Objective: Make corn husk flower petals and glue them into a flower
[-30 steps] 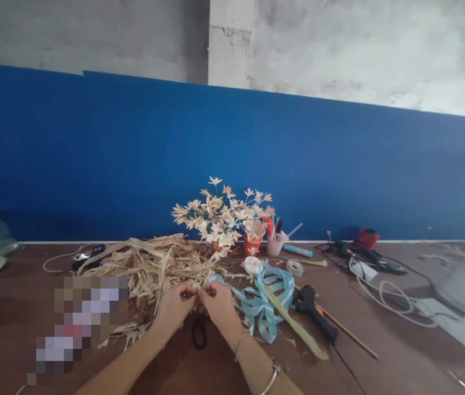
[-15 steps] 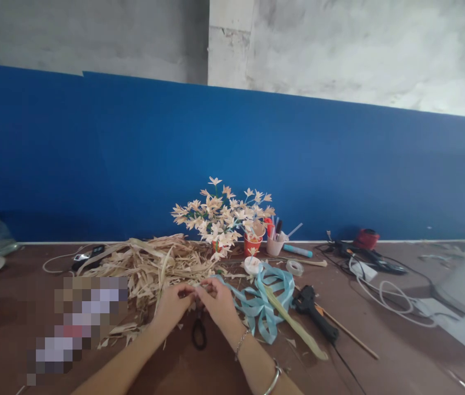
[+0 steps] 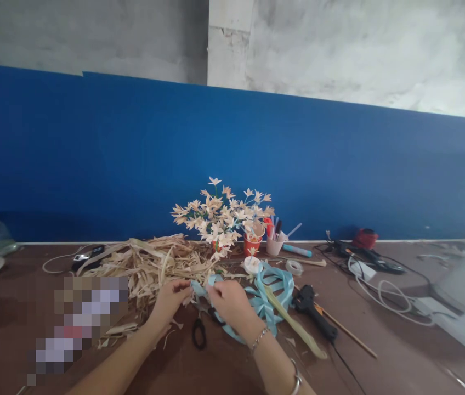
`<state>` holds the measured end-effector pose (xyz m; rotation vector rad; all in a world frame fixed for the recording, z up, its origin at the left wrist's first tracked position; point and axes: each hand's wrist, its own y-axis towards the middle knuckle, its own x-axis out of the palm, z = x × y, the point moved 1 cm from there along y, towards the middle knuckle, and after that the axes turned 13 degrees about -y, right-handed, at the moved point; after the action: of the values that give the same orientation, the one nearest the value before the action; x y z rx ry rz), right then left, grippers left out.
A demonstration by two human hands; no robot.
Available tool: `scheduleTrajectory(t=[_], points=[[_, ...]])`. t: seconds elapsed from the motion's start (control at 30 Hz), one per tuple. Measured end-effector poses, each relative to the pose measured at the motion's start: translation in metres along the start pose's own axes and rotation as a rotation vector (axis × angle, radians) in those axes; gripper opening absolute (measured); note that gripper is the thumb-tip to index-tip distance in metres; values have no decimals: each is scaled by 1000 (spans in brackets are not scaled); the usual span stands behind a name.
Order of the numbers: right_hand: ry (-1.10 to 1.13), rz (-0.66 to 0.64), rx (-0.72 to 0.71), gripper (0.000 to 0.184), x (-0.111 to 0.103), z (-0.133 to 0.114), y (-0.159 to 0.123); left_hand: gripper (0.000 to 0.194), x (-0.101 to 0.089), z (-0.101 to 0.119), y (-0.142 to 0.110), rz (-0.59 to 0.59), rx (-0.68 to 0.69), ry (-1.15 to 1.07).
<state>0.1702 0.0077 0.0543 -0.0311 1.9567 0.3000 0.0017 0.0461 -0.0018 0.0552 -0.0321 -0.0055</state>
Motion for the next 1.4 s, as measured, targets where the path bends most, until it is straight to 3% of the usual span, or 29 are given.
scheduleTrajectory(t=[0.1,0.23,0.5,0.77,0.93,1.07,1.2,1.4], points=[[-226,-133,-56,14,5,-11,-13,27,-1,-1,1,7,-35,-37],[-377,-197,-47,36,13,-25,-25,31,2,0,-2,-14,-152,-190],[-478,-191,62,38,16,-22,-20,23,3,10,-3,-73,-244,-465],[-181,-251,49,43,2,11,-5,20,2,18,-5,-128,-322,-629],[-21,-442,84,36,-13,41,6,19,0,15,-3,-66,-291,-702],[347,-623,67,44,-16,55,10,17,-2,12,1,9,-265,-804],[566,-646,67,47,-5,59,11,10,-2,10,3,-17,-278,-847],[571,-577,78,45,7,59,13,4,-3,10,2,7,-335,-940]])
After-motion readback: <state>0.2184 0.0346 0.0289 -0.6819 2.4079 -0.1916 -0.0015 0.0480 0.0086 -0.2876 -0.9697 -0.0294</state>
